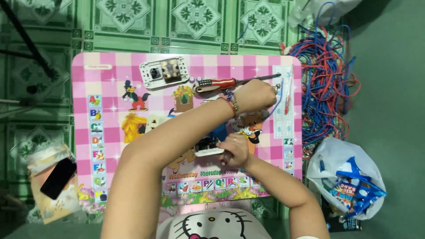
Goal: The person uses a screwdriver to tighten screws on a white electrical outlet, securing red and blue wires to the terminals. The person holds the outlet steady with one hand while turning the screwdriver with the other.
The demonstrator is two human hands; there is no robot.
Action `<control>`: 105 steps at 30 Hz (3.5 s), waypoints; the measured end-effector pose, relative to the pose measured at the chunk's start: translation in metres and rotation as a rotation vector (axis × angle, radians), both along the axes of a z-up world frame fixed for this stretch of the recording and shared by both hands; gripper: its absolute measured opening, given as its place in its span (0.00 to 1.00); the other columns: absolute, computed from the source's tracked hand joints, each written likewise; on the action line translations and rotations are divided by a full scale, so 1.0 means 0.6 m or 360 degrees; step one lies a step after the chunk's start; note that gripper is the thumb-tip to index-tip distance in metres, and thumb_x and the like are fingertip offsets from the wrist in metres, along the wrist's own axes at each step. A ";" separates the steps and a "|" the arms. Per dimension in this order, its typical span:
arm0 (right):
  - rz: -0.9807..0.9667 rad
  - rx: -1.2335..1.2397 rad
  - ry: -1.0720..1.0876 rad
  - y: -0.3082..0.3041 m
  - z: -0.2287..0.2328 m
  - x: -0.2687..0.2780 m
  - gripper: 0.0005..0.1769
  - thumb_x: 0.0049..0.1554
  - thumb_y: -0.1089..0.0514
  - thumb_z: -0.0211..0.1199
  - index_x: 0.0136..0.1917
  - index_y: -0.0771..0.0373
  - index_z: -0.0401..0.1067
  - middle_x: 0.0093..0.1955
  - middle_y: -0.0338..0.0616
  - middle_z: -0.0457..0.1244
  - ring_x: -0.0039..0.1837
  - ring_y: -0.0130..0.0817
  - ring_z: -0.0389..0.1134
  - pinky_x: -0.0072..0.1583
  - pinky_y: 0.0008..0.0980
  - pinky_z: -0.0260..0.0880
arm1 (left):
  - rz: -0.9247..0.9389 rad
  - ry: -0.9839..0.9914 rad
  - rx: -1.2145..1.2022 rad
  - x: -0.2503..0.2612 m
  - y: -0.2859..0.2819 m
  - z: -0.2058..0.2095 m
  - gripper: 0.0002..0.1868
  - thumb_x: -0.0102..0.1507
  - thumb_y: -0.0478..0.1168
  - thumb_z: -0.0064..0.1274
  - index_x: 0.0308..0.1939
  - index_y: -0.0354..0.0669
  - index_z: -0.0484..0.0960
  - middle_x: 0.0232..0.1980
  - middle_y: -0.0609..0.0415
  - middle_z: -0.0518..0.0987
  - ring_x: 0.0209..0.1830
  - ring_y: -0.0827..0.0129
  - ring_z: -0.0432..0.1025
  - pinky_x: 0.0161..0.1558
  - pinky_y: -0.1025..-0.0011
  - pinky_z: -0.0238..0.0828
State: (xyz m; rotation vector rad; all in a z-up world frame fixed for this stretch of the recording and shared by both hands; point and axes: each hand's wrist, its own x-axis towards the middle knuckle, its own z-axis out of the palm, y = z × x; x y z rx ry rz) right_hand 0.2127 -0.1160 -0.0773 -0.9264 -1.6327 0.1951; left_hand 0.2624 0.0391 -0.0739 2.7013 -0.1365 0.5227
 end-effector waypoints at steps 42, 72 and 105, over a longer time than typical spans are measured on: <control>0.0096 -0.0233 -0.0062 -0.020 -0.005 0.016 0.13 0.61 0.56 0.60 0.51 0.67 0.78 0.24 0.42 0.56 0.23 0.40 0.57 0.28 0.36 0.63 | 0.0653 0.0611 -0.1427 -0.388 0.011 0.172 0.05 0.58 0.37 0.61 0.37 0.41 0.88 0.29 0.45 0.85 0.20 0.62 0.76 0.25 0.71 0.72; 0.0221 -0.0056 0.0034 -0.027 -0.015 0.005 0.10 0.61 0.57 0.59 0.47 0.65 0.76 0.25 0.41 0.57 0.22 0.36 0.57 0.26 0.34 0.61 | 0.1438 0.0137 -0.0349 -0.495 0.053 0.143 0.16 0.67 0.51 0.57 0.56 0.51 0.84 0.48 0.52 0.84 0.39 0.55 0.81 0.39 0.63 0.77; 0.0370 -0.0158 0.0040 -0.029 -0.009 0.019 0.20 0.61 0.44 0.62 0.52 0.64 0.69 0.28 0.46 0.60 0.25 0.43 0.61 0.29 0.41 0.65 | 0.0793 -0.0679 0.0086 -0.405 -0.113 0.022 0.08 0.71 0.43 0.50 0.48 0.56 0.84 0.44 0.57 0.79 0.41 0.63 0.71 0.48 0.60 0.72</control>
